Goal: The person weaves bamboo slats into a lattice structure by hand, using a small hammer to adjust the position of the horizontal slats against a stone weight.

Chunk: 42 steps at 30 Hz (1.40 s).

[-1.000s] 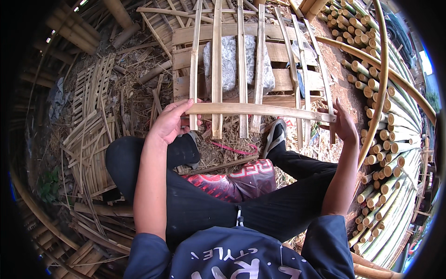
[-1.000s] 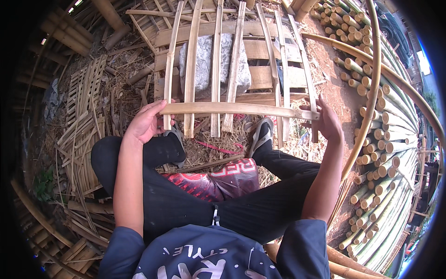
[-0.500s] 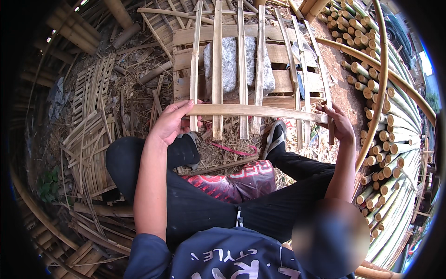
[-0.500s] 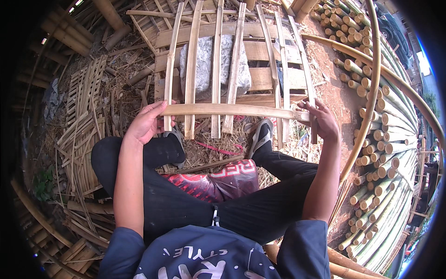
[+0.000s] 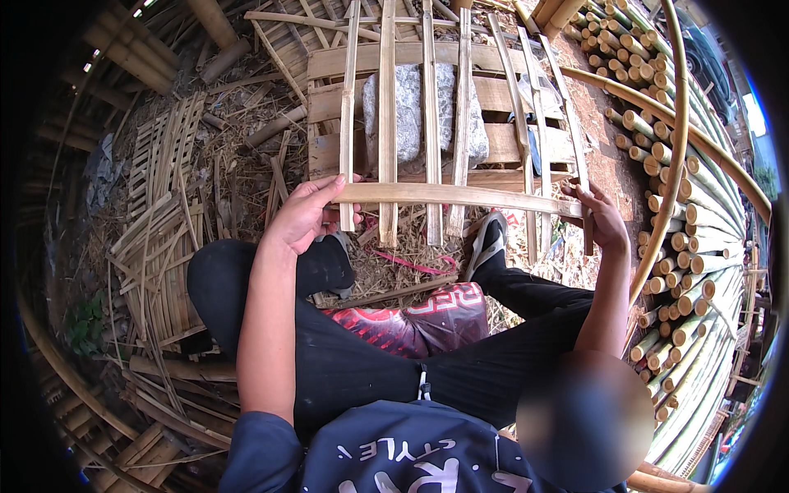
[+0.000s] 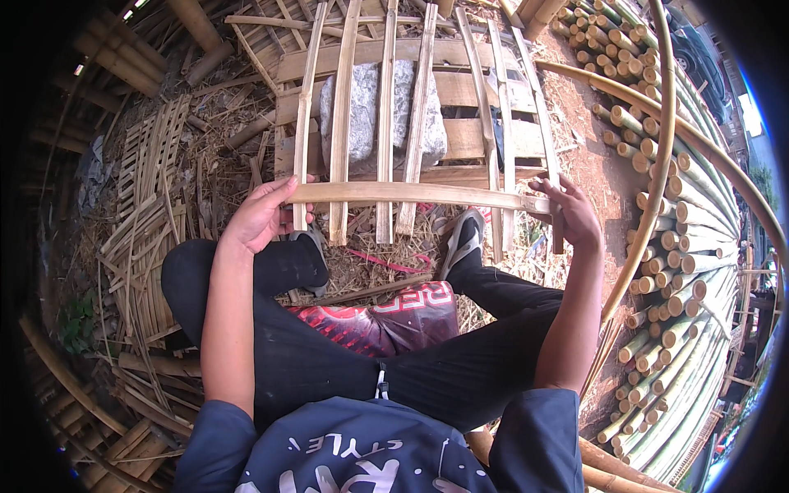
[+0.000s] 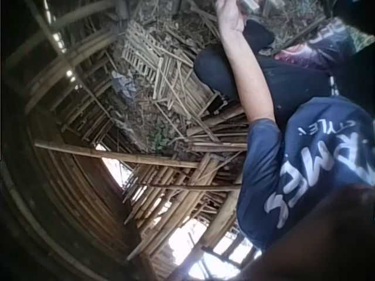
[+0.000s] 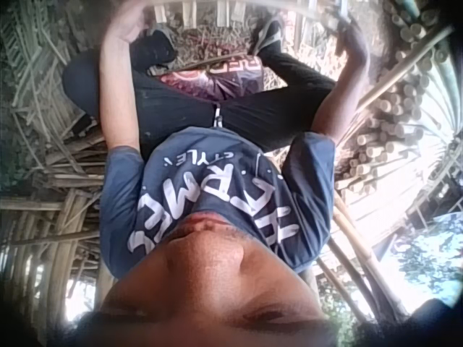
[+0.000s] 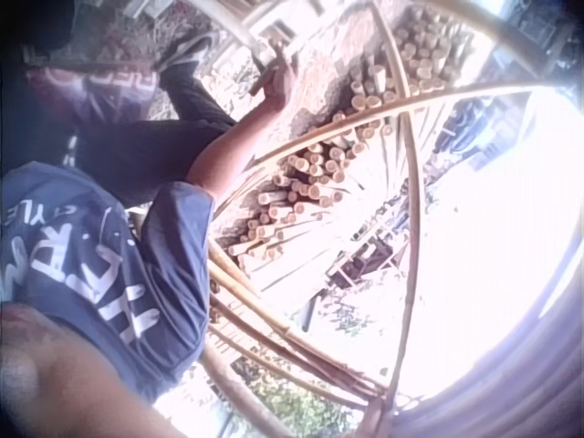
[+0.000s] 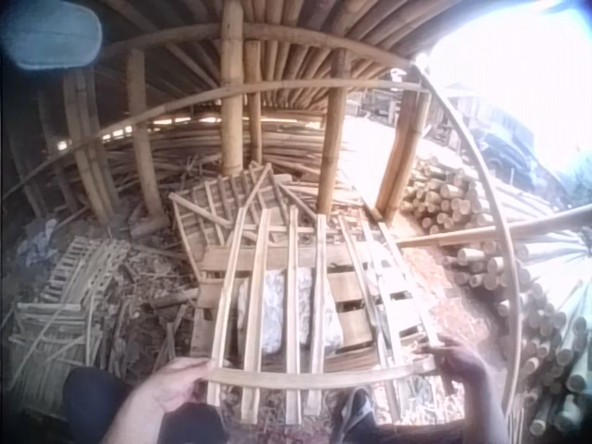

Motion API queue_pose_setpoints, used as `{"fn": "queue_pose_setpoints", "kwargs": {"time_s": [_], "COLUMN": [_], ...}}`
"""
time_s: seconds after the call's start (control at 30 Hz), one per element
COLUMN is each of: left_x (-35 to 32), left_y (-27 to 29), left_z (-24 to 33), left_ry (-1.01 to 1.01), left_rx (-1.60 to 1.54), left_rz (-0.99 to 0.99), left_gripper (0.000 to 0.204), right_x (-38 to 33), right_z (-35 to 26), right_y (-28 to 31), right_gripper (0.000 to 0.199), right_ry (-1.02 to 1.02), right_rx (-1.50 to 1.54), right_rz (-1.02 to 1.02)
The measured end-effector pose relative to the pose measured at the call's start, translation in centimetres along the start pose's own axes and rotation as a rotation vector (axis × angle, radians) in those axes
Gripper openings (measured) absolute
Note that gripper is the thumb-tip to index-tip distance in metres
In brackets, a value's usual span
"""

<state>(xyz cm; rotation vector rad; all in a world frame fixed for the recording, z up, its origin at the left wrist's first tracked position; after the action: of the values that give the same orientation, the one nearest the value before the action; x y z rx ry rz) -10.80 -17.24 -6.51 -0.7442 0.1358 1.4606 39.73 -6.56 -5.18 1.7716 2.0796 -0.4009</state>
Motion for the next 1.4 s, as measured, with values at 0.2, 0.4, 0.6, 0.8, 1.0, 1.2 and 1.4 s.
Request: {"fn": "queue_pose_setpoints", "kwargs": {"time_s": [0.2,0.4,0.6,0.8,1.0,1.2,1.4], "left_x": [0.2,0.1,-0.3,-0.3,-0.2,-0.1,-0.1], "left_y": [0.3,0.3,-0.4,-0.1,-0.2,0.1,0.1], "left_z": [-0.2,-0.2,0.2,0.0,-0.1,-0.3,-0.3], "left_ry": [0.007,0.014,0.010,0.009,-0.016,-0.007,-0.010], "left_rx": [0.008,0.026,0.014,0.042,-0.012,0.006,0.015], "left_rz": [-0.002,0.003,0.016,0.036,0.060,0.068,0.071], "left_gripper": [0.039,0.038,0.038,0.039,0.038,0.039,0.039], "right_x": [0.2,0.2,0.3,0.3,0.0,-0.4,-0.4], "right_z": [0.0,0.1,0.2,0.1,0.0,-0.5,-0.5], "right_y": [0.2,0.3,0.5,0.3,0.1,-0.5,-0.6], "right_gripper": [0.069,0.073,0.074,0.070,0.054,0.030,0.042], "right_ry": [0.017,0.013,0.017,0.015,-0.001,0.016,0.023], "right_rx": [-0.010,-0.018,-0.020,-0.024,-0.053,-0.058,-0.082], "right_rz": [-0.020,0.003,-0.006,-0.005,0.058,0.024,0.064]}}
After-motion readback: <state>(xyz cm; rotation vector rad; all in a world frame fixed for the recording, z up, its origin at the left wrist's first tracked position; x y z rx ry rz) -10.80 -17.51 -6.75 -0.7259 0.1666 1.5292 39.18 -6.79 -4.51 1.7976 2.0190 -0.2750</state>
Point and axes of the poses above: each hand's wrist, its own x-axis towards the middle knuckle, its own y-axis out of the back of the hand, z = x × y, the point moved 5 cm from there along x, towards the middle knuckle, and after that the axes turned 7 degrees about -x, right-handed, at the moved point
